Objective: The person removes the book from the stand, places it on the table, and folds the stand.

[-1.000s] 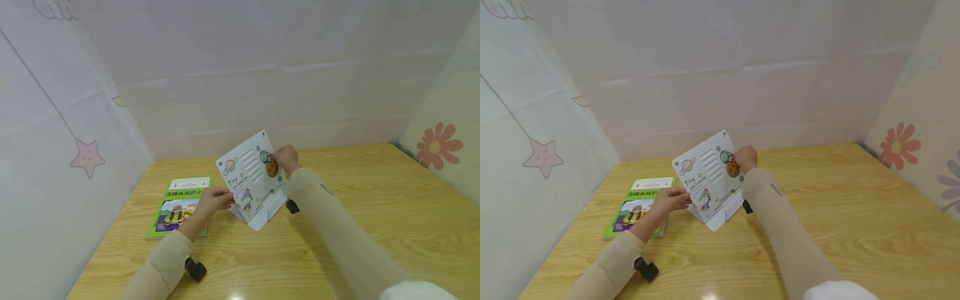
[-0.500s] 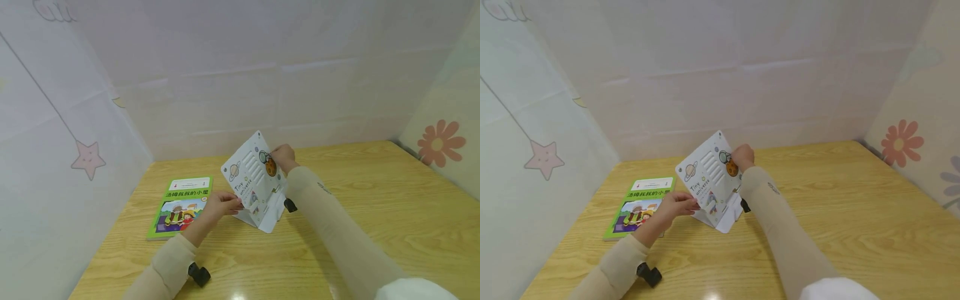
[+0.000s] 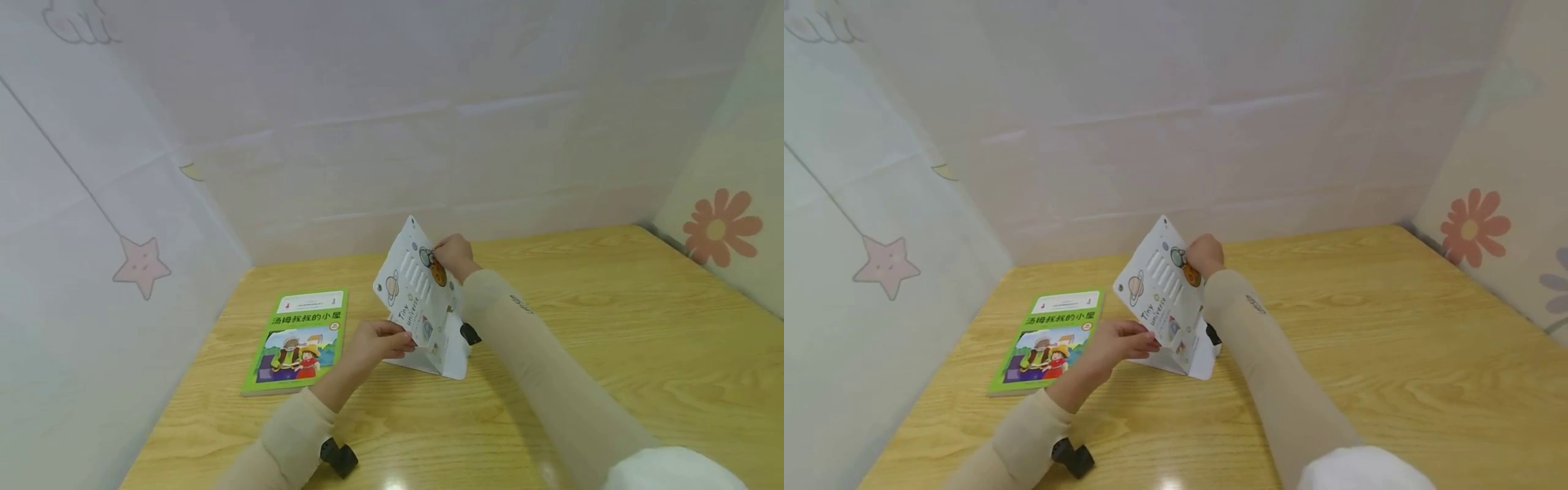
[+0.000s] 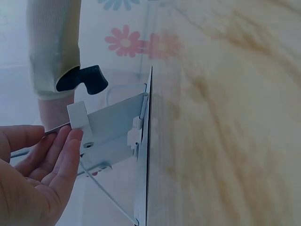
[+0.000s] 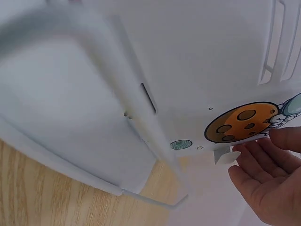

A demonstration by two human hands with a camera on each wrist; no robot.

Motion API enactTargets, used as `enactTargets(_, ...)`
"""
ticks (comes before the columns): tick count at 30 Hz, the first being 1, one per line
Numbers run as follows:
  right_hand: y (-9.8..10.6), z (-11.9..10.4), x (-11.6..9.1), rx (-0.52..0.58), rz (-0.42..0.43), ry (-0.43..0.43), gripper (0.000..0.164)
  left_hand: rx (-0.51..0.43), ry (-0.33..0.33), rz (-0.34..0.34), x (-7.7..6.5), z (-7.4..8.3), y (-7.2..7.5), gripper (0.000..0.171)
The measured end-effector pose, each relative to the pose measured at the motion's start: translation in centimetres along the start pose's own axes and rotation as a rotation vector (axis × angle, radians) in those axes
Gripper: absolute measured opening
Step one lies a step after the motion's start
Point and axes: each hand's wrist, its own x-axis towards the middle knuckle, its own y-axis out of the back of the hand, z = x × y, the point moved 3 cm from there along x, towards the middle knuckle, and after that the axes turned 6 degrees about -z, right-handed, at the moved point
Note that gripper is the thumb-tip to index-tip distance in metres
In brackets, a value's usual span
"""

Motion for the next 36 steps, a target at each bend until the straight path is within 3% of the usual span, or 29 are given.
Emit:
enactTargets(8,-0.6,-0.4,0.3,-0.01,-0.055,0.007,0.025,-0.006,0.007,0.003,0.2,0.1,-1.6,0.022)
enactTargets(17,-0.1,-0.9,0.1,-0.108,-0.11,0.075,0.028,-0.051,-0.01,0.102,-0.1,1.0,-3.5,0.02)
enactTargets(20,-0.6,-0.1,1.4,-0.101,-0.131,0.068,0.027,-0.05,-0.011,0.127,-0.4,1.7,-4.0,0.019)
enactTargets(22,-1.6,2.0,4.6,-0.083,-0.101,0.143,0.023,-0.044,-0.009,0.144,-0.7,2.3,-4.4,0.018)
enactTargets(24,-2.1,2.8,6.1,-0.085,-0.109,0.16,0.022,-0.045,-0.012,0.157,-1.1,2.9,-4.7,0.018)
enactTargets(27,-1.8,1.9,5.2,-0.112,-0.11,0.177,0.023,-0.062,-0.024,0.169,-1.2,3.2,-5.2,0.017)
enactTargets(29,-1.2,0.1,2.9,-0.138,-0.15,0.118,0.027,-0.068,-0.031,0.174,-1.1,3.2,-5.4,0.017)
enactTargets(30,-1.3,0.2,3.1,-0.153,-0.121,0.139,0.026,-0.069,-0.036,0.178,-1.0,3.2,-5.5,0.017)
enactTargets(34,-3.3,3.5,8.6,-0.172,-0.067,0.189,0.023,-0.056,-0.038,0.195,-0.8,3.1,-5.9,0.016)
enactTargets(36,-3.6,4.4,9.5,-0.163,-0.082,0.203,0.023,-0.053,-0.045,0.198,-0.6,2.8,-6.1,0.016)
